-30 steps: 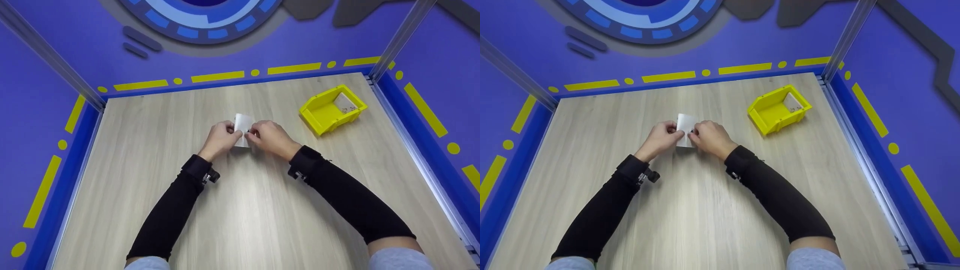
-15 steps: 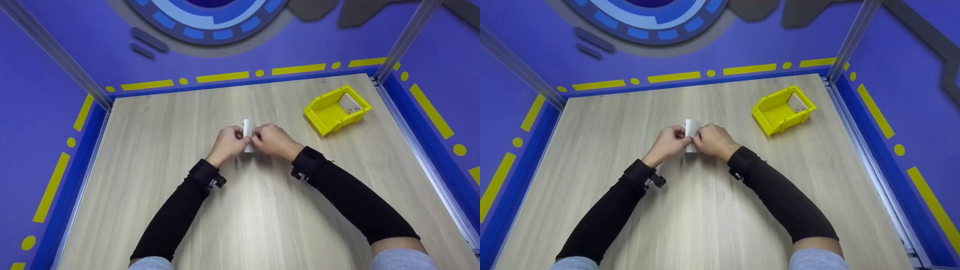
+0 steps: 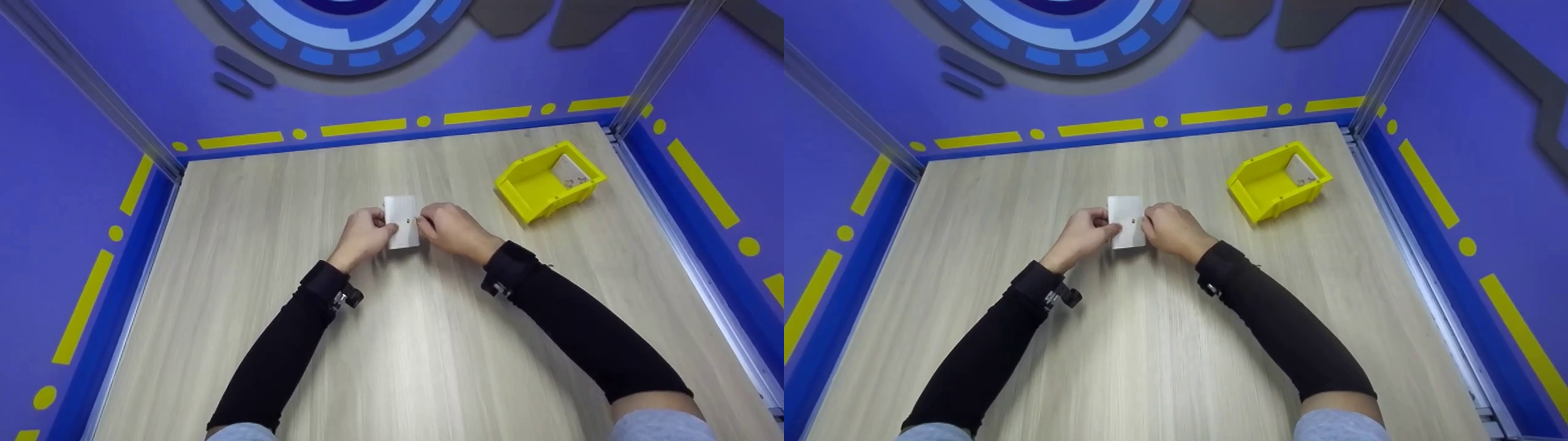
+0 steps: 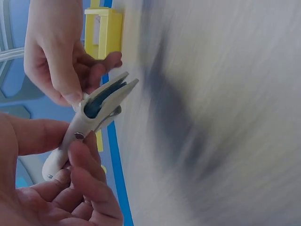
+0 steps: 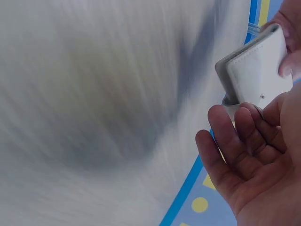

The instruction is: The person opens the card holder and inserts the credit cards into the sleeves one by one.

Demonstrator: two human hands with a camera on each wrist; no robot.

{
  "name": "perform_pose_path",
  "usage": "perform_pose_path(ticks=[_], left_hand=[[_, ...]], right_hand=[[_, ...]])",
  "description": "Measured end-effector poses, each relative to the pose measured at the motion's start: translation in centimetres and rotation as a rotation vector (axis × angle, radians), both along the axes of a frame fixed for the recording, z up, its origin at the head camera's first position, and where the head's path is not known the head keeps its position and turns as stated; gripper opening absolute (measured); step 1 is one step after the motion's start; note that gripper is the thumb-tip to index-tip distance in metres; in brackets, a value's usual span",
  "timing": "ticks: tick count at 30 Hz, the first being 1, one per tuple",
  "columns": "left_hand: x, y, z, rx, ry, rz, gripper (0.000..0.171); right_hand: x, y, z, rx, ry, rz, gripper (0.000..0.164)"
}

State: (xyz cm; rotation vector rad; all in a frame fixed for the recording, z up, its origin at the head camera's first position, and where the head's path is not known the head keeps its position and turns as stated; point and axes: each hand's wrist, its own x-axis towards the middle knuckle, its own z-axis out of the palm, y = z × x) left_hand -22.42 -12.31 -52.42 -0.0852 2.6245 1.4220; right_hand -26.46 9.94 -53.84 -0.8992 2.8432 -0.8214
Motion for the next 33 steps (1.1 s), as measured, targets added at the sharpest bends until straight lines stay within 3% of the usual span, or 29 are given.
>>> perform_pose_path(ticks=[4,9,18,25,33], left_hand=[[0.1,-0.8,0.1,0.013,-0.049,-0.004,0.023],[0.0,-1.3,0.3,0.071,-0.107,-0.069,0.026],[-0.1,-1.1,0.1,0.052,-0.121,-0.07,0.03],[0.0,-1.1,0.3,0.183,-0.176,-0.136,0.03],[-0.2,-1.2,-0.2,0.163,-0.181,-0.149,0.025]], right_hand=[[0.0,0.5,0.1,-0.017,-0.026,-0.044,0.029],[-0.4,1.0,0.0,-0.046,-0.059,-0.069,0.024],[-1.0,1.8,0.1,-0.219,-0.336,-0.047,0.029],[-1.2,2.2,0.2,-0.266,-0.405,-0.047,0.025],[-1.4,2.4,0.5,-0.32,-0.524,0.026,0.019]])
